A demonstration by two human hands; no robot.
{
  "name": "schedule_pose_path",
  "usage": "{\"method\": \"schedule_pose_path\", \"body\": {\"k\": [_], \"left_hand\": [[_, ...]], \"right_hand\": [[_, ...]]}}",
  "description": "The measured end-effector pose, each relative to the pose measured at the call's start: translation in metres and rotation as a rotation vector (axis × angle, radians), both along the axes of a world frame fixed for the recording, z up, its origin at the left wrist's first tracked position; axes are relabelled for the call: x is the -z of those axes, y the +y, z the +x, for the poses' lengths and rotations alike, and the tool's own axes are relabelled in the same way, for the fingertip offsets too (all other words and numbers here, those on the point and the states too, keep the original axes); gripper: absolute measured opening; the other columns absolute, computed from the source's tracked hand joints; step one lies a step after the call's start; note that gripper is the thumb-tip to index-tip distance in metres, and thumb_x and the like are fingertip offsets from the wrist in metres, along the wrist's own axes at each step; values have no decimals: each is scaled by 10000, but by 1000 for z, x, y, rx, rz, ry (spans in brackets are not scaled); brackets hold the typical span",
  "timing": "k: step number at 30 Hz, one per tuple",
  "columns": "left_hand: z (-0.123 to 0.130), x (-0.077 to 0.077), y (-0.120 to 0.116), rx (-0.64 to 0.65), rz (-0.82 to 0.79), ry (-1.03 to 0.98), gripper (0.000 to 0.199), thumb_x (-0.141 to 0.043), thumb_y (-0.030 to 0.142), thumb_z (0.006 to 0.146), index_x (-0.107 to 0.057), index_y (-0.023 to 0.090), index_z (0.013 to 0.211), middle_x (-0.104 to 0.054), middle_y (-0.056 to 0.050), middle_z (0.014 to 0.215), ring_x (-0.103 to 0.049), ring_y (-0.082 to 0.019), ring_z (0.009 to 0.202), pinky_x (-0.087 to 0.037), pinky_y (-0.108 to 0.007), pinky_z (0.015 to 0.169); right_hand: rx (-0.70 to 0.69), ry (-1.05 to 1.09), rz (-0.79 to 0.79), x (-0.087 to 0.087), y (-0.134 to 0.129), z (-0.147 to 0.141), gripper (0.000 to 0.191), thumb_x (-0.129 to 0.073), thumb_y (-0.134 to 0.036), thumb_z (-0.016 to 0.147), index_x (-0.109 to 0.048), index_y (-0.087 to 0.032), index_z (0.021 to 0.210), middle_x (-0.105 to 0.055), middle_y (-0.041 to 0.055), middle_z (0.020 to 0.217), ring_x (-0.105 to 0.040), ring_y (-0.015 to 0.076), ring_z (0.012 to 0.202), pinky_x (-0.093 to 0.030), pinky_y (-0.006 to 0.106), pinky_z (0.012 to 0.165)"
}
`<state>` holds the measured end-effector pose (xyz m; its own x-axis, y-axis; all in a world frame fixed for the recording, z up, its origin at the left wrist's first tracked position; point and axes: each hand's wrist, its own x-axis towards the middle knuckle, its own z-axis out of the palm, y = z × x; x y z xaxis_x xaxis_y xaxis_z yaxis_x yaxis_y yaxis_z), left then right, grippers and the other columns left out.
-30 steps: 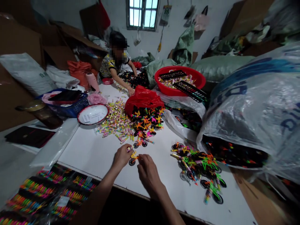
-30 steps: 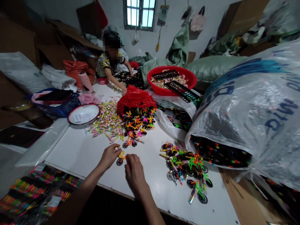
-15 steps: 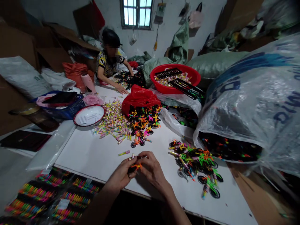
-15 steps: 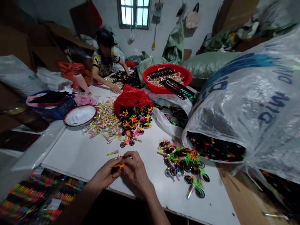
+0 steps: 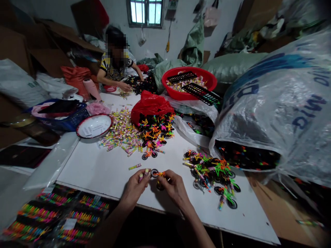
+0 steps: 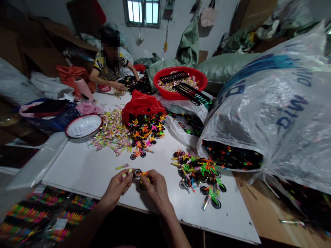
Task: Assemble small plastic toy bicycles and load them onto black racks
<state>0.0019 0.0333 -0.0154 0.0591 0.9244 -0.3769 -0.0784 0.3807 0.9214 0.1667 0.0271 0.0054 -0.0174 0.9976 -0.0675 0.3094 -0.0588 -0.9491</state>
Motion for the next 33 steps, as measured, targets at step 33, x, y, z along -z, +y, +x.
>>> {"method": "schedule_pose_path", "body": {"k": [33], "left_hand": [[7,7,-21,42,41,22,323,-718,458,656,-617,157,713,-500,51,499,-397,-73,438,-262,-194,422]], "right_hand": [[-27,131,-132,7,-8,-12,302,-553,-453,770,-541,-179,644,-546,-4,561,-463,121,524,-346,223,488]]}}
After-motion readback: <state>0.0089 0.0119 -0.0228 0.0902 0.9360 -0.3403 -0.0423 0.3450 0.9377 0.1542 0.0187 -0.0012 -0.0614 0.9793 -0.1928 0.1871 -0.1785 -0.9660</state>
